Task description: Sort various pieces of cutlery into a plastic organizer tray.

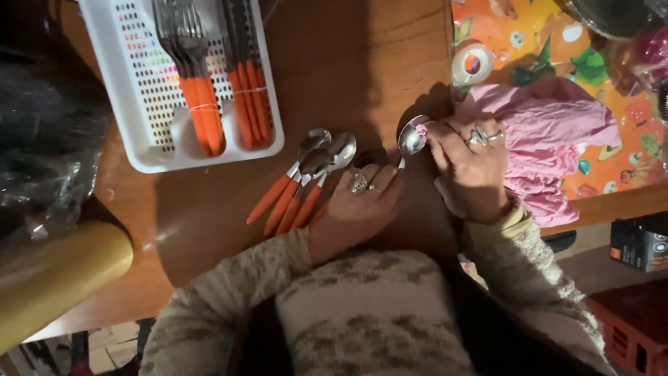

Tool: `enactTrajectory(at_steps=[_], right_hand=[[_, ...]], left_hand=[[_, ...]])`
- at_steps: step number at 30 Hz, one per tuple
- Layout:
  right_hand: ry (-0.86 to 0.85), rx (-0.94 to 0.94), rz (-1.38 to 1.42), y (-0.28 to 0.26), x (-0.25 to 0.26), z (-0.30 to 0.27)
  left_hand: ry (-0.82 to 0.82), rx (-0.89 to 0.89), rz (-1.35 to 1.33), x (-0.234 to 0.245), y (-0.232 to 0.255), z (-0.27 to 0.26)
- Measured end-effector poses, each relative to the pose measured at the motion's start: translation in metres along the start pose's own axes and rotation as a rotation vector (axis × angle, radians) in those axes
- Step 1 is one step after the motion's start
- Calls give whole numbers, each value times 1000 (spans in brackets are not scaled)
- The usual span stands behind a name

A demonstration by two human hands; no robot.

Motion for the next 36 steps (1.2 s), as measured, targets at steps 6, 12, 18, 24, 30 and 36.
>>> enactTrajectory(at_steps=[6, 12, 18, 24, 30, 36], right_hand=[[84, 86, -47, -16, 2, 11], [25, 26, 2, -10, -8, 9], [-95, 18, 144, -11, -12, 6], [-8, 11, -121, -15, -11, 21], [-124, 38, 43, -7, -11, 8], [-48, 11, 21, -3, -17, 6]], left_hand=[[24, -103, 159, -7, 8, -10], [6, -2, 120, -1, 8, -2], [12, 13, 170, 0, 7, -1], [16, -21, 181, 0, 9, -4], [20, 26, 121, 5, 7, 3], [16, 36, 5, -6, 2, -3]])
Point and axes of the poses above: each hand's wrist, its own z-axis towards the middle knuckle, its own x-axis out of the back of the hand, y = z × x, the point moved 6 cm from there along z, towards the middle knuckle, and after that the axes turned 8 degrees about y, right-handed, at the moved point
